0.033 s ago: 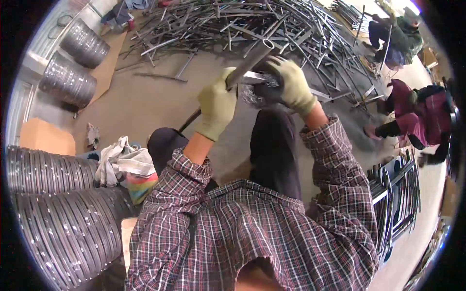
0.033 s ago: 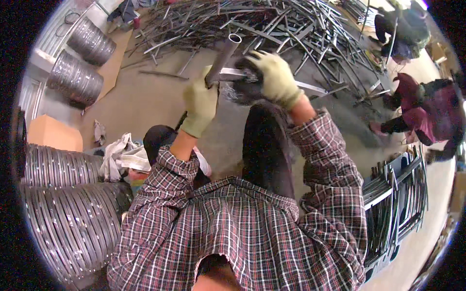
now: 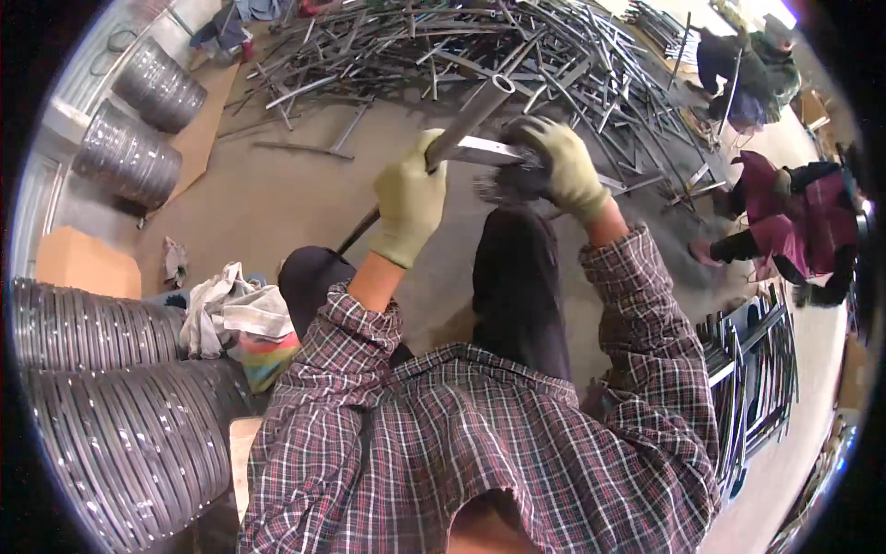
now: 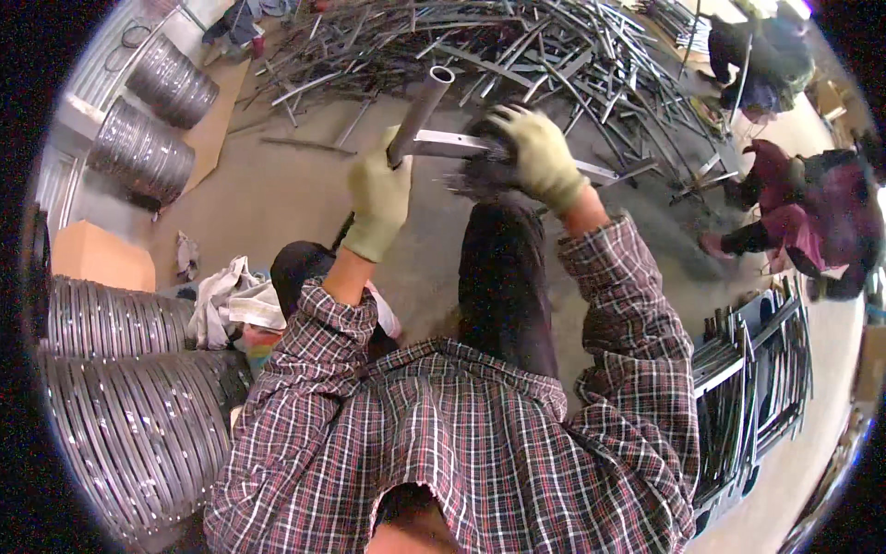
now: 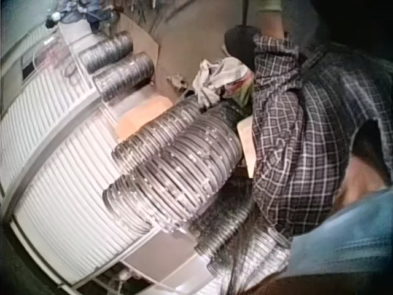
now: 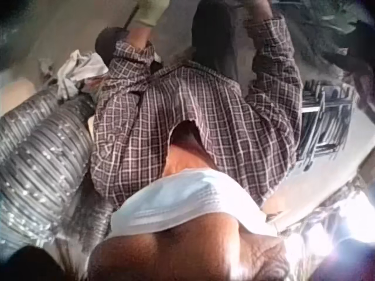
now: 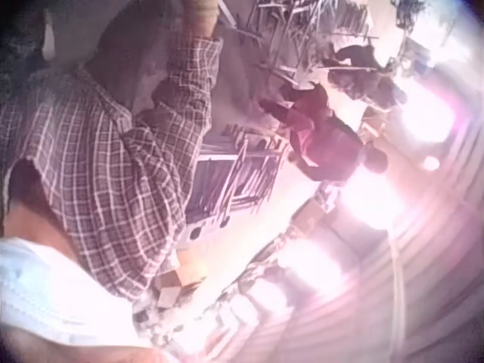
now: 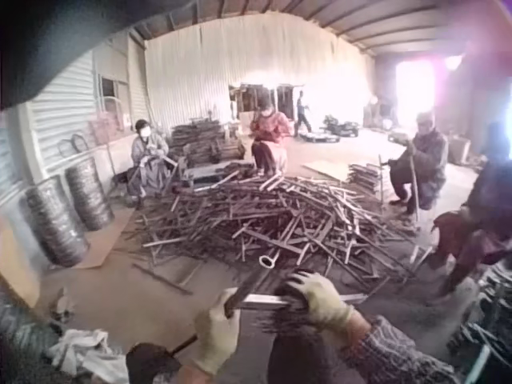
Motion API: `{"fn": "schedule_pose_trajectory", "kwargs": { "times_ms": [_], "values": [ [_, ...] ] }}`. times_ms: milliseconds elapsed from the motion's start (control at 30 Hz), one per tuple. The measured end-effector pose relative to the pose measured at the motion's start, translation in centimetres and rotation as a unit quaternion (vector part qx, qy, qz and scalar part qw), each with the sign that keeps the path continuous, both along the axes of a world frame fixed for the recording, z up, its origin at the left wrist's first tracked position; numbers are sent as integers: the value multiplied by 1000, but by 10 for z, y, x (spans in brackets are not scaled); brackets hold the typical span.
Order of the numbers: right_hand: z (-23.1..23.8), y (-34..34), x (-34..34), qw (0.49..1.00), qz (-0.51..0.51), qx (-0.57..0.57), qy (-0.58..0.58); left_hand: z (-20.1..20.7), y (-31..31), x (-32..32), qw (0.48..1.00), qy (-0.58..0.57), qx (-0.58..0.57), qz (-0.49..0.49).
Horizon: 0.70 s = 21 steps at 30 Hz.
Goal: Cleaning and polishing metal frame components using a cloth and a scrubber in a workshop setting.
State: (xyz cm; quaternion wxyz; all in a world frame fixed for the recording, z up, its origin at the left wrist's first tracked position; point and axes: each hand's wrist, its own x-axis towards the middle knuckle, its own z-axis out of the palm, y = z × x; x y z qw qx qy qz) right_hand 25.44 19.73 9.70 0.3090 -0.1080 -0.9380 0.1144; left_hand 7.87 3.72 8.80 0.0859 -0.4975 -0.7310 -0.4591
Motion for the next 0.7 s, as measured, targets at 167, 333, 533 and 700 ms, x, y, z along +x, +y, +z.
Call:
{"fn": "schedule_pose_trajectory", "kwargs": {
  "times_ms": [167, 333, 533, 700],
  "values": [
    [-20, 11, 55, 993, -68, -96, 1, 5, 9, 3, 1000, 22, -12, -4],
    [25, -35, 0, 998, -30, 42, -20, -1, 22, 24, 997, 69, -30, -23],
    [-33, 12, 53, 987, -152, 47, 5, -5, 20, 4, 999, 34, -10, -29],
    [-44, 35, 86, 988, -145, -46, -17, 5, 31, 8, 999, 19, -19, -32]
  ]
}}
